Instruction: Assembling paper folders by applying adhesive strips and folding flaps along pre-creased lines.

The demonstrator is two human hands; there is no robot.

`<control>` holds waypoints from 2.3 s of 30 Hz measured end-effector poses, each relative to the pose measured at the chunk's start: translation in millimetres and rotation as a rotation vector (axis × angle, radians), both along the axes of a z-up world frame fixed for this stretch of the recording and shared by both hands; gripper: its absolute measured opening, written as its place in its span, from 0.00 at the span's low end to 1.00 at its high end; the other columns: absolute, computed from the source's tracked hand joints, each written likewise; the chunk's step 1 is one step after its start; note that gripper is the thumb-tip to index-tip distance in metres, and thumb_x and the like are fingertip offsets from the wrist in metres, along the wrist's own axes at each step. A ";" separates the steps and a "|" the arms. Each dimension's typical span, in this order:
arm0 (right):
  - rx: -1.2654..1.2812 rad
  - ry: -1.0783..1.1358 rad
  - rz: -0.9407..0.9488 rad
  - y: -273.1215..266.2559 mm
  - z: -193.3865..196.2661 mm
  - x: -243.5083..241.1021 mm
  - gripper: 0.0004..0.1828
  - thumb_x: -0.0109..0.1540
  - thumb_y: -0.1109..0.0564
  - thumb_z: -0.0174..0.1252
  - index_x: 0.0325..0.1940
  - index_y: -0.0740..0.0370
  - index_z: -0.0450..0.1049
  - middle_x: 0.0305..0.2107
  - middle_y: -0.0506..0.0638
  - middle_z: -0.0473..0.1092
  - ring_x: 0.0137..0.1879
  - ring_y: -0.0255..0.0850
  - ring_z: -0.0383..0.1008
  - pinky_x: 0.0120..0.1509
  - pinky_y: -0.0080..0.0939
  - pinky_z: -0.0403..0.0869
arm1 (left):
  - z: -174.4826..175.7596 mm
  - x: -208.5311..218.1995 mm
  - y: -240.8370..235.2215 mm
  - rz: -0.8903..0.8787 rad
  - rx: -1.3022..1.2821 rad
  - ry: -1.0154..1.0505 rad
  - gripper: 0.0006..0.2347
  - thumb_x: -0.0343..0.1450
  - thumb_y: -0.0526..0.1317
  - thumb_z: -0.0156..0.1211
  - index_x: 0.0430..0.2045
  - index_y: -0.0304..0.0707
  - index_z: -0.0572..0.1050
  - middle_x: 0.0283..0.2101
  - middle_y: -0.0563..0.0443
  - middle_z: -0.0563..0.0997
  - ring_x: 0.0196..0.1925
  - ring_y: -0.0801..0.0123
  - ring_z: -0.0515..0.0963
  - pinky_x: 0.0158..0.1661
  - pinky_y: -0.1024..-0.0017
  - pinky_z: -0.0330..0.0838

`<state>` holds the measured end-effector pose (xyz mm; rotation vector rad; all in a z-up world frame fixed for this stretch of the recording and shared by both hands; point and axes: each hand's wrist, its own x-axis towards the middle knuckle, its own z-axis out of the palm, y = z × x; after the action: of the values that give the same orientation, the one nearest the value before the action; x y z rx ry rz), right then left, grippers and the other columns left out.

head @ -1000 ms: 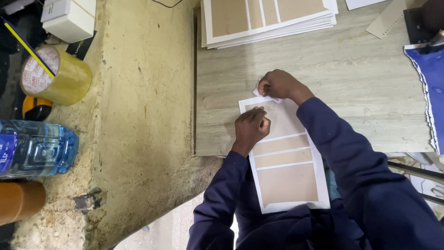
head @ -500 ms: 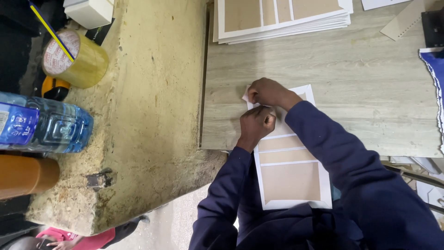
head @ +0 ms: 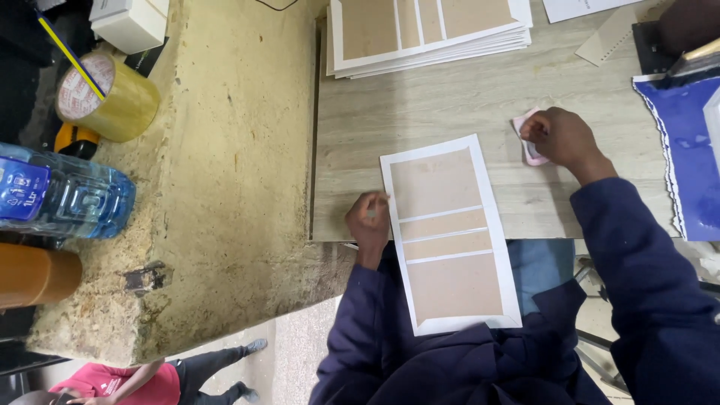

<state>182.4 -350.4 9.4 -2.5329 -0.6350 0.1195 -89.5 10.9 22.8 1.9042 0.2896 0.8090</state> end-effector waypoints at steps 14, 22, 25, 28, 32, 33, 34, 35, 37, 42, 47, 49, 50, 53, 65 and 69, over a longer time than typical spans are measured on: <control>0.157 -0.527 -0.174 -4.2 -38.8 -53.7 0.14 0.66 0.52 0.70 0.54 0.55 0.87 0.43 0.54 0.74 0.51 0.53 0.72 0.59 0.54 0.69 | 3.7 -70.6 -38.8 -0.035 -0.996 0.600 0.09 0.75 0.48 0.66 0.33 0.46 0.79 0.35 0.59 0.78 0.37 0.78 0.75 0.39 0.78 0.69; 0.224 -0.500 -0.176 -4.6 -37.6 -54.1 0.12 0.68 0.59 0.63 0.53 0.56 0.88 0.42 0.54 0.74 0.51 0.54 0.71 0.60 0.53 0.68 | 49.6 -41.4 -43.4 -0.269 -0.671 0.315 0.09 0.79 0.37 0.57 0.46 0.39 0.85 0.46 0.62 0.84 0.52 0.77 0.77 0.56 0.74 0.70; 0.237 -0.491 -0.178 -6.2 -40.1 -55.8 0.12 0.68 0.58 0.63 0.53 0.54 0.88 0.43 0.53 0.73 0.52 0.54 0.71 0.62 0.54 0.68 | 99.9 -42.4 -35.8 -0.197 -0.457 0.279 0.18 0.81 0.42 0.57 0.20 0.53 0.58 0.27 0.68 0.52 0.31 0.80 0.52 0.35 0.74 0.47; 0.227 -0.495 -0.171 -5.8 -39.0 -53.5 0.13 0.68 0.58 0.63 0.53 0.55 0.88 0.42 0.56 0.73 0.51 0.55 0.72 0.62 0.54 0.68 | 151.7 -39.6 -20.2 -0.133 -0.307 0.137 0.21 0.81 0.43 0.55 0.16 0.54 0.56 0.21 0.66 0.55 0.25 0.78 0.52 0.30 0.72 0.46; 0.239 -0.469 -0.182 -6.3 -36.8 -54.8 0.13 0.70 0.56 0.62 0.55 0.56 0.89 0.40 0.55 0.72 0.50 0.54 0.70 0.60 0.53 0.67 | 256.0 -41.4 -28.4 -0.036 0.130 0.000 0.19 0.83 0.50 0.47 0.20 0.46 0.57 0.23 0.61 0.56 0.27 0.75 0.55 0.31 0.71 0.48; 0.231 -0.450 -0.186 -6.2 -34.4 -54.9 0.13 0.69 0.57 0.62 0.54 0.56 0.89 0.39 0.56 0.74 0.49 0.53 0.71 0.61 0.52 0.66 | 277.1 -39.6 -33.0 -0.017 0.276 -0.086 0.19 0.83 0.46 0.47 0.20 0.43 0.55 0.24 0.58 0.57 0.28 0.73 0.56 0.31 0.69 0.50; 0.232 -0.451 -0.193 -3.1 -22.3 -58.3 0.13 0.69 0.57 0.62 0.54 0.56 0.89 0.39 0.56 0.74 0.49 0.53 0.71 0.61 0.52 0.66 | 270.4 -32.3 -36.6 -0.023 0.278 -0.087 0.19 0.83 0.46 0.47 0.20 0.43 0.55 0.24 0.58 0.57 0.28 0.73 0.56 0.31 0.69 0.50; 0.369 -0.407 -0.168 -1.4 -10.4 -62.8 0.09 0.71 0.64 0.61 0.49 0.63 0.87 0.30 0.52 0.69 0.39 0.47 0.68 0.48 0.48 0.63 | 263.4 -25.4 -40.7 0.010 0.485 -0.132 0.07 0.85 0.46 0.47 0.44 0.45 0.64 0.42 0.53 0.71 0.41 0.66 0.73 0.39 0.67 0.69; 0.506 -0.363 -0.148 -0.7 2.4 -69.5 0.09 0.73 0.70 0.61 0.44 0.71 0.86 0.20 0.48 0.65 0.29 0.40 0.65 0.35 0.43 0.60 | 242.0 -9.2 -52.1 0.037 0.693 -0.178 0.15 0.87 0.46 0.47 0.68 0.47 0.72 0.61 0.46 0.86 0.54 0.57 0.89 0.47 0.64 0.87; 0.822 -0.290 -0.490 -8.6 9.9 -71.8 0.05 0.78 0.60 0.59 0.50 0.64 0.76 0.49 0.57 0.73 0.47 0.44 0.76 0.48 0.44 0.75 | 123.8 34.4 -77.9 -0.352 1.018 0.052 0.23 0.77 0.48 0.70 0.69 0.51 0.72 0.70 0.47 0.78 0.57 0.53 0.84 0.56 0.57 0.76; 0.783 -0.511 -0.367 -9.5 8.1 -70.8 0.01 0.75 0.67 0.57 0.50 0.70 0.74 0.42 0.60 0.70 0.44 0.49 0.71 0.41 0.47 0.70 | 1.2 52.7 -30.1 -0.356 0.867 0.208 0.21 0.79 0.49 0.59 0.68 0.48 0.73 0.74 0.44 0.72 0.75 0.45 0.72 0.71 0.47 0.66; 0.661 -0.738 -0.184 0.4 0.6 -73.6 0.03 0.72 0.76 0.57 0.48 0.76 0.74 0.44 0.68 0.69 0.48 0.57 0.71 0.43 0.51 0.69 | -17.7 58.6 -3.9 -0.276 0.840 0.280 0.21 0.80 0.50 0.55 0.68 0.46 0.72 0.74 0.40 0.71 0.76 0.44 0.69 0.72 0.49 0.62; 0.535 -0.663 -0.031 8.2 -8.0 -75.5 0.07 0.68 0.72 0.58 0.47 0.70 0.80 0.43 0.61 0.75 0.52 0.56 0.74 0.54 0.51 0.71 | -25.7 59.2 8.1 -0.204 0.833 0.296 0.25 0.82 0.54 0.47 0.72 0.43 0.67 0.78 0.39 0.65 0.80 0.44 0.62 0.75 0.47 0.57; 0.316 -0.469 0.176 39.7 -6.3 -97.4 0.10 0.65 0.65 0.61 0.46 0.60 0.86 0.43 0.55 0.80 0.56 0.56 0.77 0.62 0.53 0.73 | -31.2 69.2 25.3 -0.090 0.802 0.323 0.29 0.82 0.59 0.45 0.74 0.39 0.64 0.79 0.35 0.62 0.82 0.42 0.59 0.77 0.44 0.52; 0.094 0.029 0.115 83.7 22.6 -140.9 0.05 0.67 0.61 0.65 0.41 0.53 0.85 0.36 0.56 0.74 0.44 0.59 0.77 0.44 0.56 0.72 | -16.8 67.5 20.2 -0.032 0.808 0.476 0.25 0.82 0.59 0.46 0.74 0.52 0.67 0.80 0.40 0.61 0.83 0.48 0.57 0.79 0.47 0.48; -0.120 0.076 0.086 108.5 40.5 -109.0 0.06 0.66 0.61 0.64 0.38 0.51 0.84 0.40 0.51 0.77 0.47 0.55 0.79 0.46 0.55 0.76 | -7.3 71.5 20.4 -0.062 0.810 0.518 0.24 0.83 0.58 0.44 0.74 0.57 0.67 0.80 0.39 0.60 0.84 0.47 0.56 0.79 0.45 0.46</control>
<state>73.4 -241.9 50.0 -2.6015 -0.7268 0.2909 -18.0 31.4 15.5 2.8696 0.2270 0.3864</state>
